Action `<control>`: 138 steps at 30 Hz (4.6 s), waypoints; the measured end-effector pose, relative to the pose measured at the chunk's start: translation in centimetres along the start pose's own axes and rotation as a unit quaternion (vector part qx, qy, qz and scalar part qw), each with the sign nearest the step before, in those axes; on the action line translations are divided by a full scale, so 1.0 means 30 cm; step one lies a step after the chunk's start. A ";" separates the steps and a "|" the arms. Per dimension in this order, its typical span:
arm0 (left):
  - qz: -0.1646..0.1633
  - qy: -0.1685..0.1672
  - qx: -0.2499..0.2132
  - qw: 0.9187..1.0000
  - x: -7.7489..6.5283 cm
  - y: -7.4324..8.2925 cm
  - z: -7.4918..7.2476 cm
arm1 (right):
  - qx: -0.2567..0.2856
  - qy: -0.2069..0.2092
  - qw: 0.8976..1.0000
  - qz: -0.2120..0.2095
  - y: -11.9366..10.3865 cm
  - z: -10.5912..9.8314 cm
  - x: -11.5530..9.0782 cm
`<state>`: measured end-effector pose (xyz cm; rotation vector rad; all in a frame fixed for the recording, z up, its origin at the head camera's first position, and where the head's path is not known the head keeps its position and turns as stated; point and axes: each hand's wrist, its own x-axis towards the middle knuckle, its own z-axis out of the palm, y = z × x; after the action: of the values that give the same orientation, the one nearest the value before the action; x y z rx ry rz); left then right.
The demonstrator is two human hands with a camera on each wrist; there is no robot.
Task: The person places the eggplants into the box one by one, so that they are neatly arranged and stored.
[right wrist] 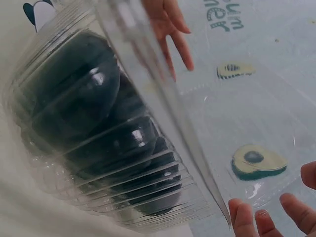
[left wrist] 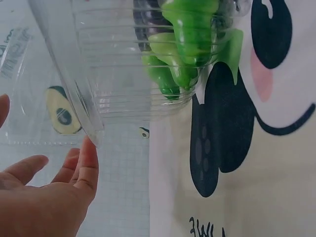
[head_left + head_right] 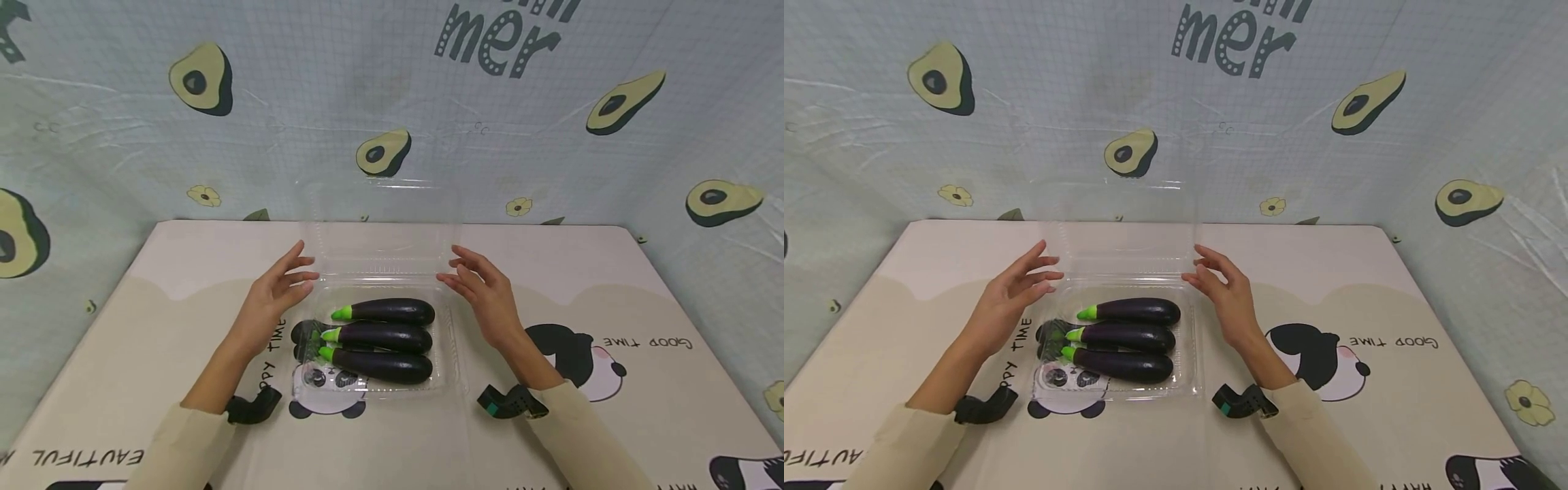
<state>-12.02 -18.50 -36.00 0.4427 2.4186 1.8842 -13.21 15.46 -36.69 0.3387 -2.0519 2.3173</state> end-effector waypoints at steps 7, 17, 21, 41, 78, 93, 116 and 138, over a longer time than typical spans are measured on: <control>0.004 -0.003 -0.002 1.000 -0.019 0.005 0.001 | -0.015 0.002 1.000 -0.016 -0.002 -0.005 -0.013; 0.011 -0.015 -0.017 1.000 -0.045 0.010 0.009 | -0.082 -0.005 0.996 -0.044 -0.002 -0.014 -0.038; 0.013 -0.019 -0.012 1.000 -0.051 0.009 0.010 | -0.115 -0.010 0.992 -0.054 -0.002 -0.020 -0.047; 0.046 -0.012 -0.030 0.998 -0.083 0.006 0.014 | -0.216 -0.054 0.973 -0.056 -0.022 -0.054 -0.091; -0.019 -0.014 0.070 0.997 -0.181 0.004 -0.002 | -0.317 -0.132 0.939 0.025 -0.036 -0.086 -0.200; -0.038 -0.030 0.053 0.997 -0.216 -0.021 0.012 | -0.303 -0.129 0.944 0.024 0.009 -0.075 -0.234; -0.052 -0.054 0.033 0.997 -0.220 -0.036 0.018 | -0.269 -0.139 0.952 0.053 0.033 -0.069 -0.248; -0.071 -0.060 0.016 0.996 -0.211 -0.036 0.029 | -0.247 -0.147 0.955 0.074 0.048 -0.073 -0.217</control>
<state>-6.00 -19.50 -38.15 0.3632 2.3398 1.7129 -7.40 18.24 -39.50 0.5440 -2.7886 1.8040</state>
